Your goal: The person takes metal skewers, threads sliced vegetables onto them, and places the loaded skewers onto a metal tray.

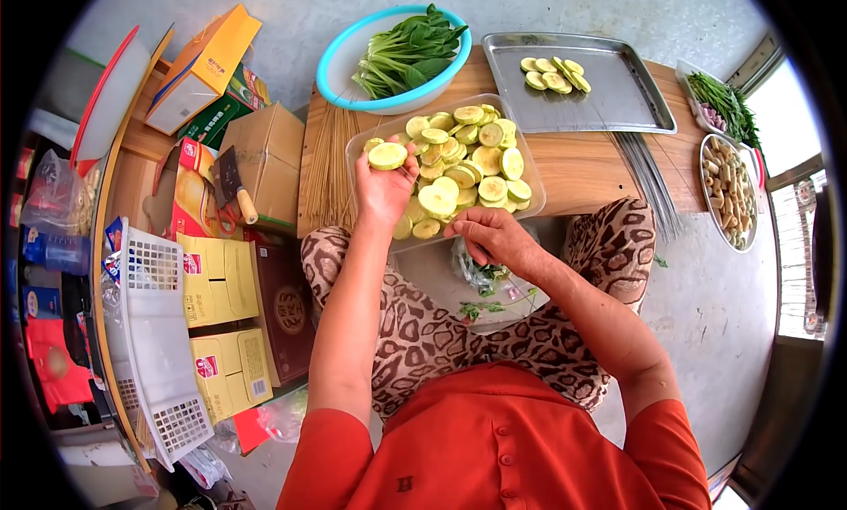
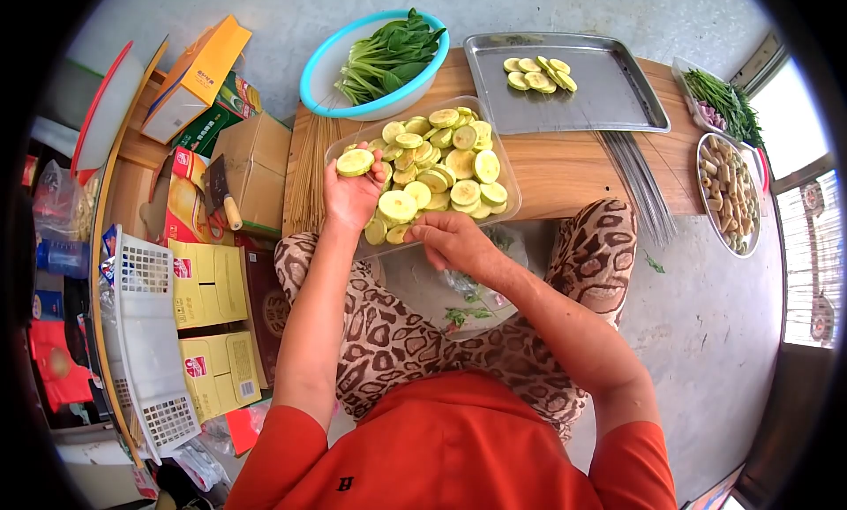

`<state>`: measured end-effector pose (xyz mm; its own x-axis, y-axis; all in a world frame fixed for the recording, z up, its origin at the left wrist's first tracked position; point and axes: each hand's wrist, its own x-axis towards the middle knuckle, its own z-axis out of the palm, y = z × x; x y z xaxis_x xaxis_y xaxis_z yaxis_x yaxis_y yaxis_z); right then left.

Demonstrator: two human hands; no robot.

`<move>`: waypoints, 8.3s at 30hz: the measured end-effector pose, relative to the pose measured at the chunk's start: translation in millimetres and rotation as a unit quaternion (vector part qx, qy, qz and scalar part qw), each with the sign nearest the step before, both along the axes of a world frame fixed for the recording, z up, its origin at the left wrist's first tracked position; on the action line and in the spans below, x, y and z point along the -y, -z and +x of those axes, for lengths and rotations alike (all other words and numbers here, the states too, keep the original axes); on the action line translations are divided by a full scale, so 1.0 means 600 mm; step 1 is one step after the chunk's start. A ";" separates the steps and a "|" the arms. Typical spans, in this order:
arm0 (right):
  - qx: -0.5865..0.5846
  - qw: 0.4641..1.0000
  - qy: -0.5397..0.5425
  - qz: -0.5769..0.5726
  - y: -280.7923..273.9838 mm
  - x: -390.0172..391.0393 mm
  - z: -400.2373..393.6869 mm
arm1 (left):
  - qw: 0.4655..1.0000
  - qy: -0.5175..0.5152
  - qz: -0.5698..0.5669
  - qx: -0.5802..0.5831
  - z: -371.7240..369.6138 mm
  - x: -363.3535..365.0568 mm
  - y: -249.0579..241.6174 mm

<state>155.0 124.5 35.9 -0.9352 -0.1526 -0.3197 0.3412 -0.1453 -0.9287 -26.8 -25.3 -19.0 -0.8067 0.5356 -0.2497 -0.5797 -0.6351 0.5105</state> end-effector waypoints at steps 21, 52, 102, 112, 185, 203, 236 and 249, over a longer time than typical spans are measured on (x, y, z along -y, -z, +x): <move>-0.007 1.000 0.007 -0.004 0.004 0.002 0.000 | 0.999 0.028 -0.007 -0.044 0.019 -0.014 -0.014; -0.053 0.995 0.086 -0.002 0.043 0.025 -0.023 | 0.997 0.049 -0.048 -0.037 0.046 -0.036 -0.020; -0.044 0.993 0.109 -0.007 0.049 0.056 -0.048 | 0.998 -0.051 -0.037 -0.030 0.044 -0.042 -0.030; -0.041 0.993 0.108 -0.031 0.056 0.050 -0.041 | 0.997 -0.038 -0.049 -0.056 0.056 -0.052 -0.020; -0.022 0.984 0.179 -0.001 0.040 -0.043 0.002 | 0.609 -0.024 -0.603 -0.515 0.032 -0.017 0.034; -0.059 0.989 0.127 0.043 0.054 0.006 -0.013 | 0.989 0.135 -0.007 -0.061 0.065 -0.051 -0.026; -0.060 0.992 0.112 -0.004 0.059 0.039 -0.033 | 0.998 0.031 0.048 0.001 0.038 -0.044 -0.012; -0.046 0.994 0.104 -0.003 0.054 0.037 -0.029 | 1.000 -0.004 0.024 0.019 0.036 -0.043 -0.015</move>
<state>137.5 102.2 3.7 -0.9719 0.0449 -0.2312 0.2170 -0.2101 -0.9533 -5.4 0.3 -10.0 -0.8010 0.5418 -0.2546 -0.5934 -0.6622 0.4576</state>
